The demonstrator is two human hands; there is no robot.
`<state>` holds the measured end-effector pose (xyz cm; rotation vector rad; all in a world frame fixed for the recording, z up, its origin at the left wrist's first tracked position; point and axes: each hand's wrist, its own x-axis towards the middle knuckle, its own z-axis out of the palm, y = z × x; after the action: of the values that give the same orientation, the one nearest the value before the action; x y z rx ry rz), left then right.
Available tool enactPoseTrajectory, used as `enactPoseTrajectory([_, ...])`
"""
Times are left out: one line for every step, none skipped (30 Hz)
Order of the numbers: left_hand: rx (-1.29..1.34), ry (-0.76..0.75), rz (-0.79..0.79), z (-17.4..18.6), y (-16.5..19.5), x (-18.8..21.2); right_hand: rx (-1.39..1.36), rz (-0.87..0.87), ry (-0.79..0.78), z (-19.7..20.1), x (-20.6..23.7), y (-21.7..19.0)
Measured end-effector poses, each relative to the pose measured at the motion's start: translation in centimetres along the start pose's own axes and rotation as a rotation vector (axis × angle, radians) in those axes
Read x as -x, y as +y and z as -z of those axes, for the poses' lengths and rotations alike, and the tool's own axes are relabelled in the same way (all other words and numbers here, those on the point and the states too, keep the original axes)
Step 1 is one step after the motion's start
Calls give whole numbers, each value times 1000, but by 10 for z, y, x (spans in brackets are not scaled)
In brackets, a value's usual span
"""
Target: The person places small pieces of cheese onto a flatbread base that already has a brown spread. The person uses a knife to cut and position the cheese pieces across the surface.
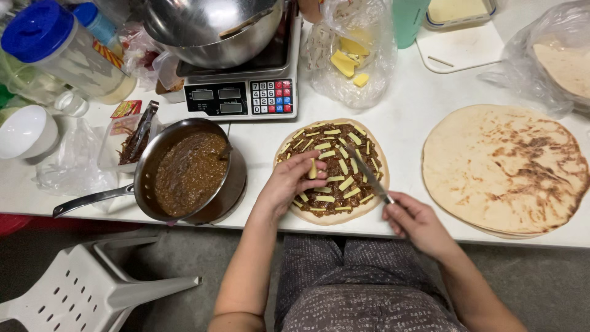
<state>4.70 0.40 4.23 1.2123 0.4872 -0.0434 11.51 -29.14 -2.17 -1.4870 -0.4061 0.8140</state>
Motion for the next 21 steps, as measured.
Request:
enactPoseTrajectory([52, -12, -31, -2, -1, 1, 63, -46, 22, -5, 2, 1])
enactPoseTrajectory([103, -25, -62, -5, -3, 3, 125, -92, 44, -11, 5, -1])
enactPoseTrajectory([153, -38, -94, -8, -4, 5, 188, -136, 66, -18, 7, -4])
enactPoseTrajectory([204, -46, -141, -12, -5, 6, 280, 9, 79, -24, 10, -9])
enactPoseTrajectory([255, -55, -188, -16, -6, 7, 372, 155, 90, -31, 14, -14])
enactPoseTrajectory([306, -64, -234, -21, -7, 8, 463, 301, 101, -37, 18, -20])
enactPoseTrajectory([310, -38, -239, -25, -8, 9, 518, 399, 141, -43, 22, -27])
enactPoseTrajectory([315, -12, -243, -29, -9, 10, 572, 496, 181, -48, 25, -34])
enactPoseTrajectory([320, 15, -248, -32, -10, 11, 626, 594, 221, -52, 28, -41])
enactPoseTrajectory([339, 9, -262, -35, -11, 12, 645, 543, 240, -56, 30, -47])
enactPoseTrajectory([358, 3, -275, -37, -13, 14, 663, 491, 259, -59, 31, -52])
enactPoseTrajectory([377, -3, -287, -38, -15, 16, 682, 438, 278, -61, 33, -56])
enactPoseTrajectory([384, -22, -309, -38, -16, 18, 716, 479, 286, -61, 34, -59])
enactPoseTrajectory([392, -41, -331, -39, -17, 20, 750, 521, 293, -61, 35, -62])
enactPoseTrajectory([399, -60, -353, -38, -18, 21, 785, 564, 299, -61, 35, -64])
enactPoseTrajectory([393, -59, -360, -37, -18, 22, 787, 590, 300, -62, 35, -65])
enactPoseTrajectory([388, -58, -367, -37, -18, 22, 789, 616, 301, -62, 36, -66])
enactPoseTrajectory([382, -56, -374, -36, -19, 23, 791, 643, 301, -62, 36, -67])
enactPoseTrajectory([387, -63, -380, -35, -19, 23, 791, 632, 301, -62, 36, -67])
enactPoseTrajectory([392, -69, -387, -35, -20, 23, 791, 622, 301, -63, 36, -67])
enactPoseTrajectory([397, -75, -394, -35, -21, 24, 791, 612, 301, -63, 36, -67])
